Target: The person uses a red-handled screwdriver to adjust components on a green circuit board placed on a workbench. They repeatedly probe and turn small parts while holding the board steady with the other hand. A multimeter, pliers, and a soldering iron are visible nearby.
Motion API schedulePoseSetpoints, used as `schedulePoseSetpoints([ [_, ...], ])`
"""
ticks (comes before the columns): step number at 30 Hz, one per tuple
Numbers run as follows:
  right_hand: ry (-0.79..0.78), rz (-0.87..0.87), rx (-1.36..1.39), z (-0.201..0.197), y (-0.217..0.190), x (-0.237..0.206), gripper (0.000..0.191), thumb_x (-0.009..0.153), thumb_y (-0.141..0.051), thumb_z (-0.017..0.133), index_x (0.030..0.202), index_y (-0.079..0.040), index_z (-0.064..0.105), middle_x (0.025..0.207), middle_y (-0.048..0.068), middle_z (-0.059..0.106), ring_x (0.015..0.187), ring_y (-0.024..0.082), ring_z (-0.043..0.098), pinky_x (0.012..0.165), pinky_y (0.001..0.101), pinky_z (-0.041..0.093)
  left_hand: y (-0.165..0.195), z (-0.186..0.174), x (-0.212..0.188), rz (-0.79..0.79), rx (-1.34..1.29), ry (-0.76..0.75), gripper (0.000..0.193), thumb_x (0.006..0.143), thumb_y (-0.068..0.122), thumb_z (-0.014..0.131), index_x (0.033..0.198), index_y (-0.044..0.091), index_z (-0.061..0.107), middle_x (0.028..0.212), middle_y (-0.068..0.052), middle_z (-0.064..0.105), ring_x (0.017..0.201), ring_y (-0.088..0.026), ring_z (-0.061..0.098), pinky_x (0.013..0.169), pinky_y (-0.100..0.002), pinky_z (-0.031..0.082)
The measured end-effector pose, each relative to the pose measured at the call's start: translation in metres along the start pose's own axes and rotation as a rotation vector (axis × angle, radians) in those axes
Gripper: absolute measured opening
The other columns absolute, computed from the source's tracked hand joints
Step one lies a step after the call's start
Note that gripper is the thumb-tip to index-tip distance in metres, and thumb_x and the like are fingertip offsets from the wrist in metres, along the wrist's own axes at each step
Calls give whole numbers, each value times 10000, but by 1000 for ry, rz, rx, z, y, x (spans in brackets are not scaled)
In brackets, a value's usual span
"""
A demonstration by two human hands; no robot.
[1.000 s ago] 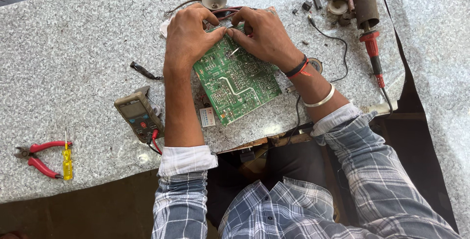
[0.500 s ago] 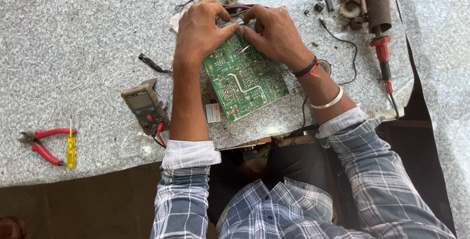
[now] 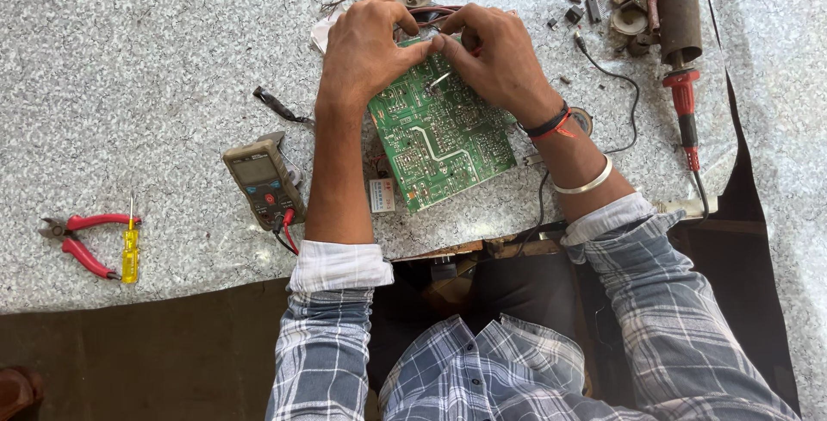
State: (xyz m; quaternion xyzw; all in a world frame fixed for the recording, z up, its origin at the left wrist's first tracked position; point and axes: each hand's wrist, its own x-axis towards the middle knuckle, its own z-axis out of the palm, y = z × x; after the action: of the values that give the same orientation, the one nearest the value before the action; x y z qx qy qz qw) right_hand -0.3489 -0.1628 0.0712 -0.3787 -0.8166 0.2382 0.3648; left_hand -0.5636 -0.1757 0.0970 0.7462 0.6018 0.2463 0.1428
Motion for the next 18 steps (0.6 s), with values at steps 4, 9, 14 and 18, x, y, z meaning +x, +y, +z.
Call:
schedulePoseSetpoints([
  [4, 43, 22, 21, 0, -2, 1, 365, 1084, -374, 690, 1037, -13, 712, 789, 82, 623, 719, 186, 568, 630, 358, 459, 1, 0, 1, -30, -25, -42, 477, 647, 418, 967, 931, 74, 799, 959, -74, 747, 834, -192, 726, 795, -394, 603],
  [9, 47, -4, 72, 0, -6, 1, 423, 1120, -419, 617, 1122, -3, 695, 890, 109, 624, 810, 187, 571, 692, 342, 499, -3, 0, 1, 24, 16, -13, 578, 576, 503, 989, 914, 74, 800, 959, -82, 752, 871, -209, 725, 818, -413, 594],
  [14, 51, -78, 62, 1, -10, 2, 399, 1117, -384, 648, 1115, 12, 694, 900, 101, 654, 843, 196, 598, 723, 360, 504, -4, 0, 0, 42, 31, 12, 597, 566, 560, 947, 890, 80, 804, 947, -83, 757, 861, -213, 730, 812, -419, 590],
  [18, 45, 30, 130, 0, -14, 4, 333, 1111, -305, 657, 1118, 27, 689, 916, 109, 652, 749, 169, 609, 644, 316, 492, 0, -4, -3, -41, 9, -35, 564, 679, 569, 873, 920, 66, 792, 923, -75, 750, 843, -199, 727, 788, -408, 585],
])
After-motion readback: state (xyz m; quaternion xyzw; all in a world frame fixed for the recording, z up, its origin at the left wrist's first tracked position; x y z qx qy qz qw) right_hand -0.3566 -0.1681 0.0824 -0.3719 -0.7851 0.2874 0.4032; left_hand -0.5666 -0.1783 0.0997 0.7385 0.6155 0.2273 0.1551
